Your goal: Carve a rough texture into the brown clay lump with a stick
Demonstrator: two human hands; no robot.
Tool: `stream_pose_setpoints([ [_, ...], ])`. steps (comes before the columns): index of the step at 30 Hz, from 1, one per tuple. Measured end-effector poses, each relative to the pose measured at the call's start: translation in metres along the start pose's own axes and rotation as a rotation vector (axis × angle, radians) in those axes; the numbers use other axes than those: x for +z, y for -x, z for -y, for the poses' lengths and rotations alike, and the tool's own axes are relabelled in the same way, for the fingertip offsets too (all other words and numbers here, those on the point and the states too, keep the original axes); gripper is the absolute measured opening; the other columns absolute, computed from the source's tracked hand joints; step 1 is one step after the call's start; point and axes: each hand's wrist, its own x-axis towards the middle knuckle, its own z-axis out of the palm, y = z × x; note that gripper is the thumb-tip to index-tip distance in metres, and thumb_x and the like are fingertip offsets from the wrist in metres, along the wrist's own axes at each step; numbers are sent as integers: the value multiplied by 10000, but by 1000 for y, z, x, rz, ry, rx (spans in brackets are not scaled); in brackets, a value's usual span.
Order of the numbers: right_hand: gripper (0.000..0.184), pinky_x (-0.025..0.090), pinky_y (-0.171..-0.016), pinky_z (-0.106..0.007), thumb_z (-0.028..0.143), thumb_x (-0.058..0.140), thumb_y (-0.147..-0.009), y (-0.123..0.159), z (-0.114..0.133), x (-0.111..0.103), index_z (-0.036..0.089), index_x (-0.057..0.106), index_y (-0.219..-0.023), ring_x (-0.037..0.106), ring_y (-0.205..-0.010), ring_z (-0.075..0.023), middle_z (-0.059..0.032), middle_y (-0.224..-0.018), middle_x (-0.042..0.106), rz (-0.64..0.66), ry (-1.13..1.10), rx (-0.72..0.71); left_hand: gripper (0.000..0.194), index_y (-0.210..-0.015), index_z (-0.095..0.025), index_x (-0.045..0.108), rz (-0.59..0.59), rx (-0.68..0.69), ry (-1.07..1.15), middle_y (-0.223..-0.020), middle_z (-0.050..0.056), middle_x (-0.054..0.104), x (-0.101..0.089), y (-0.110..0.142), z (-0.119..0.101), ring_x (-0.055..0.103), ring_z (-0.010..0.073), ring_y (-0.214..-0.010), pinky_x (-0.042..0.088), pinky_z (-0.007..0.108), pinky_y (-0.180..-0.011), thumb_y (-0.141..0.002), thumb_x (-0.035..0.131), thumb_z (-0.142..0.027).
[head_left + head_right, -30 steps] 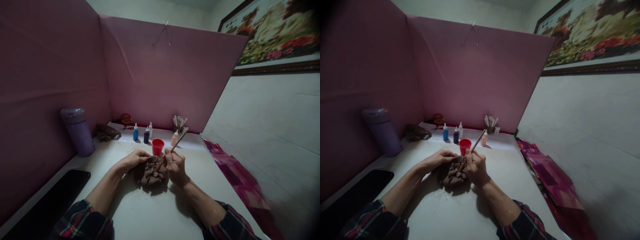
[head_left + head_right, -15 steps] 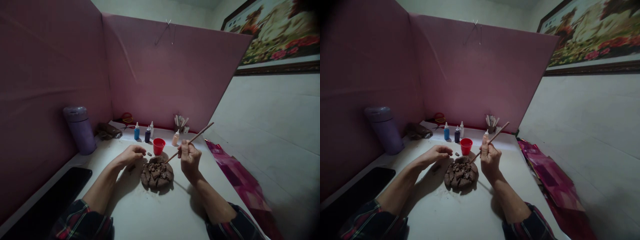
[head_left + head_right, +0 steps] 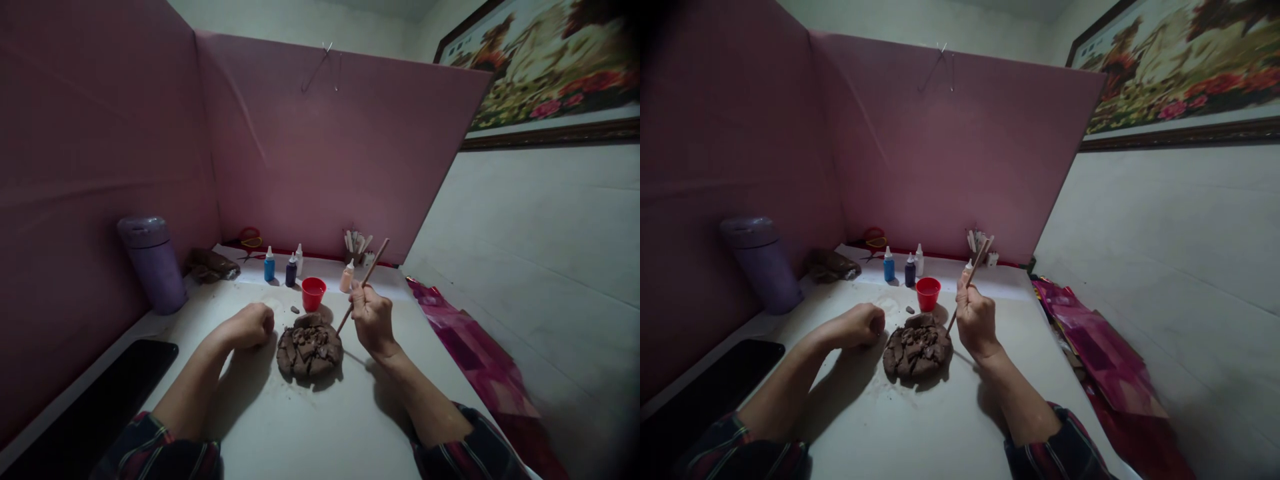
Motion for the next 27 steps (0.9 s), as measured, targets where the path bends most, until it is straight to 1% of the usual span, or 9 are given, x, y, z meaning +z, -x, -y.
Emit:
stream_pose_setpoints([
  [4, 477, 389, -464, -237, 432, 335, -984, 4, 3, 2, 174, 575, -661, 538, -415, -137, -8, -448, 550, -5, -86, 27, 123, -653, -178, 586, -70, 42, 290, -580, -23, 554, 1, -2, -9, 507, 121, -520, 403, 241, -489, -544, 626, -219],
  [8, 447, 406, -481, -237, 424, 362, -983, 9, 7, 5, 187, 545, -652, 542, -423, -132, 5, -455, 542, 13, -127, 23, 257, -729, -155, 609, 16, 126, 564, -624, -5, 586, 14, -1, -26, 541, 128, -535, 462, 279, -536, -574, 698, -340],
  [10, 439, 409, -488, -237, 415, 365, -985, 10, 8, 6, 188, 544, -654, 541, -428, -129, 6, -465, 541, 22, -127, 13, 290, -793, -136, 657, 29, 185, 529, -640, 19, 613, 21, -3, -27, 552, 138, -548, 456, 282, -545, -628, 675, -375],
  [14, 456, 402, -490, -237, 411, 352, -990, 10, 7, 7, 185, 538, -640, 532, -431, -120, -7, -508, 561, 28, -116, -11, 229, -854, -141, 687, -310, 194, 354, -739, 57, 660, 26, -21, -14, 567, 151, -617, 444, 283, -599, -742, 563, -297],
  [17, 465, 390, -483, -235, 403, 343, -994, 9, 7, 6, 184, 541, -635, 523, -423, -120, 2, -483, 536, 47, -91, -30, 210, -868, -152, 699, -435, 271, 133, -889, 95, 684, 31, -37, -6, 601, 201, -838, 445, 320, -775, -791, 517, -222],
  [19, 464, 386, -482, -234, 392, 341, -996, 9, 8, 6, 184, 541, -633, 520, -420, -119, 5, -471, 525, 54, -77, -43, 227, -910, -155, 710, -397, 366, -43, -984, 115, 662, 37, -45, -6, 574, 226, -924, 420, 334, -825, -782, 523, -179],
  [21, 461, 384, -481, -234, 382, 336, -998, 10, 8, 7, 185, 542, -635, 516, -417, -118, 3, -473, 528, 52, -61, -55, 184, -823, -151, 721, -360, 381, -170, -946, 126, 649, 42, -51, -8, 550, 256, -957, 395, 348, -837, -761, 549, -164],
  [24, 457, 383, -485, -235, 373, 335, -999, 10, 8, 7, 183, 545, -641, 519, -418, -118, -6, -489, 548, 44, -35, -64, 100, -692, -157, 692, -318, 321, -229, -866, 118, 637, 43, -55, -8, 549, 269, -935, 382, 349, -810, -718, 596, -166],
  [27, 455, 374, -482, -237, 359, 335, -1001, 10, 6, 7, 178, 552, -645, 522, -414, -118, -13, -494, 562, 30, -9, -74, 42, -692, -168, 657, -319, 224, -150, -819, 91, 638, 37, -53, -7, 567, 243, -848, 393, 334, -755, -681, 617, -164],
])
